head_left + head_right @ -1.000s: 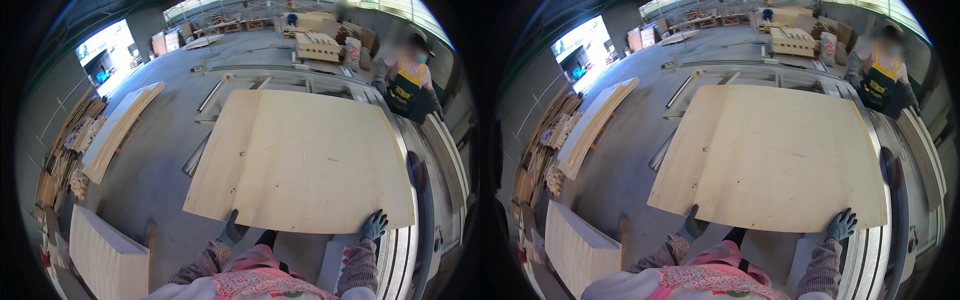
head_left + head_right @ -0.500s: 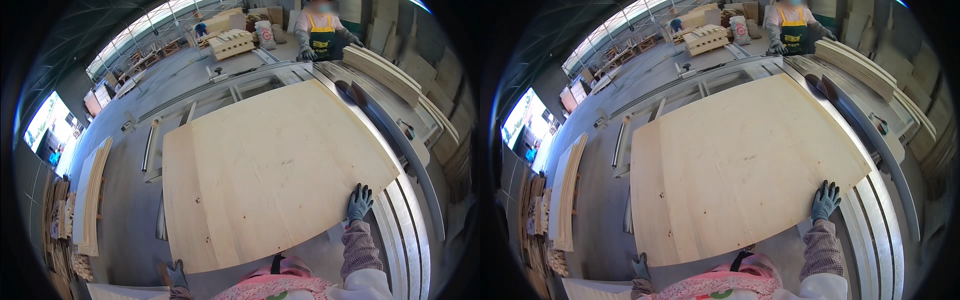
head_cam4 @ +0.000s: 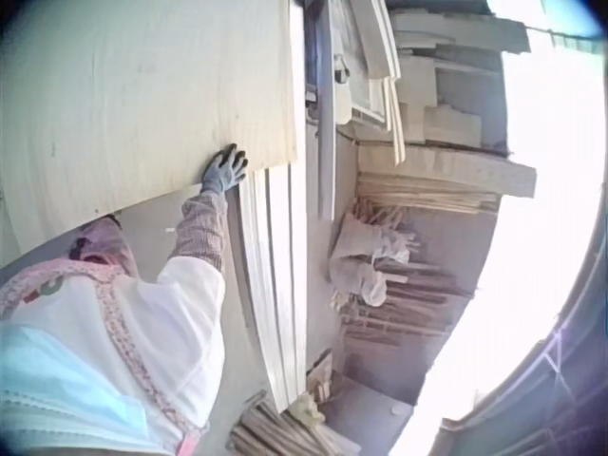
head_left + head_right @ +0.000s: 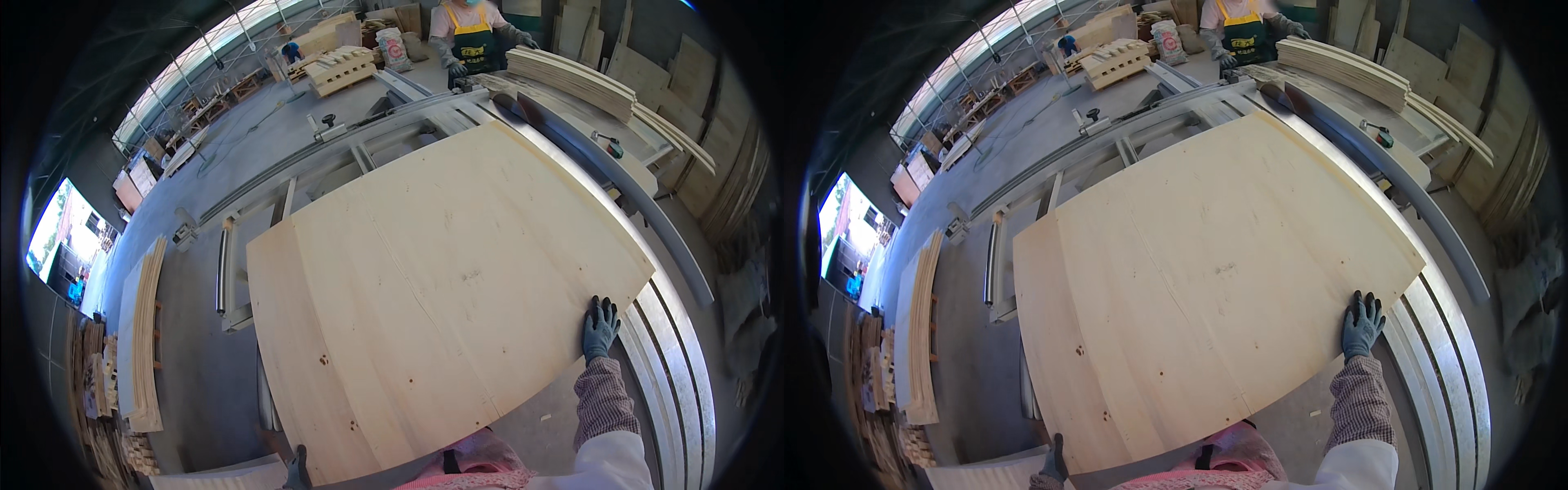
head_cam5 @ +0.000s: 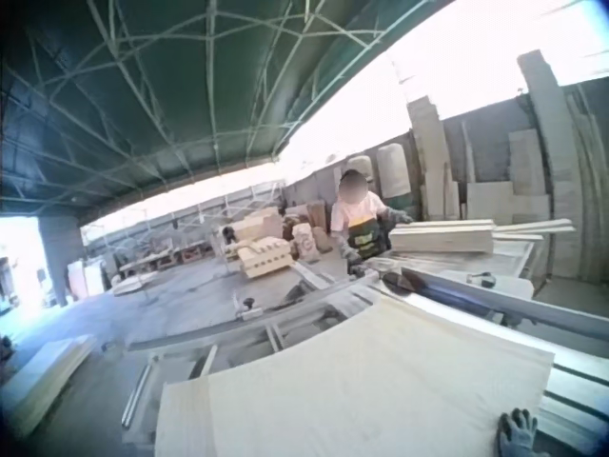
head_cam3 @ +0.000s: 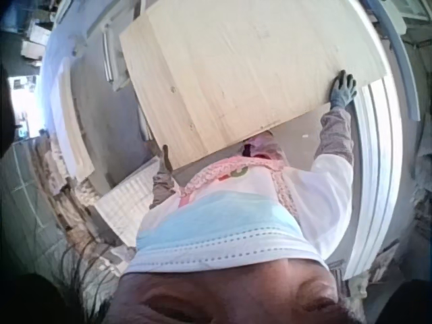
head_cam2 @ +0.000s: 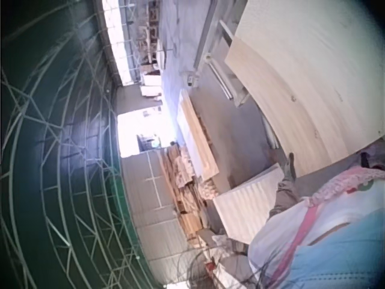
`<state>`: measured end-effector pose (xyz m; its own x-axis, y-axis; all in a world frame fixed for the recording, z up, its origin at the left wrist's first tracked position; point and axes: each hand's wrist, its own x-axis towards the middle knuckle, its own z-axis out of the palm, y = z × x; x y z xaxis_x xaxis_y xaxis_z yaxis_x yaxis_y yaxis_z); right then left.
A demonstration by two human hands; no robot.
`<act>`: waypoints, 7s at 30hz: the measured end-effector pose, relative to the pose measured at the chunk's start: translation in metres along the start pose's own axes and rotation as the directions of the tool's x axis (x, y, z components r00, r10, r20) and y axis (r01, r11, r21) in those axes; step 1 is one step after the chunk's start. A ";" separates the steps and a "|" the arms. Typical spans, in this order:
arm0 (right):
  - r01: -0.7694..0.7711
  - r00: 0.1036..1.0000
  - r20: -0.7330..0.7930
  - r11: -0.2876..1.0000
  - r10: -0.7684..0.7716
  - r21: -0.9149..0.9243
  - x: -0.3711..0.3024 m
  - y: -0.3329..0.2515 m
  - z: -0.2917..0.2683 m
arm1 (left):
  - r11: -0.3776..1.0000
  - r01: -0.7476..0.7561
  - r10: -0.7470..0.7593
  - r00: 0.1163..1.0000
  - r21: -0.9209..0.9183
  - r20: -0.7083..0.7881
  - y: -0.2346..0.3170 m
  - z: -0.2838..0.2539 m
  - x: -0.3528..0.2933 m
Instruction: The person positions a large sheet of plywood on a table saw and, with assistance from a coworker, pushes it through the blade to make a cut. The person then uses a tape measure to measure the cut piece.
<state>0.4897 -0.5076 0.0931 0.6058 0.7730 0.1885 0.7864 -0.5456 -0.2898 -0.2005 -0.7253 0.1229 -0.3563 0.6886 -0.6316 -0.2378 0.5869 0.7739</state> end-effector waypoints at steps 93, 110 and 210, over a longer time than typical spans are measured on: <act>0.006 0.999 -0.033 0.999 -0.005 0.036 0.122 -0.021 -0.003 | 0.976 -0.160 0.123 0.964 -0.146 -0.236 0.060 0.151 0.094; 0.024 0.998 -0.062 1.000 -0.023 0.014 0.124 -0.022 0.016 | 0.977 -0.139 0.109 0.978 -0.161 -0.179 0.081 0.172 0.084; 0.097 0.995 0.032 0.980 -0.093 -0.174 -0.047 0.016 0.009 | 0.920 -0.360 0.390 0.884 0.154 -0.259 -0.067 0.024 0.066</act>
<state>0.4727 -0.5499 0.0710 0.5262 0.8301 0.1844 0.8503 -0.5163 -0.1024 -0.1867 -0.7091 0.0282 -0.6419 0.7267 -0.2449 0.0491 0.3576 0.9326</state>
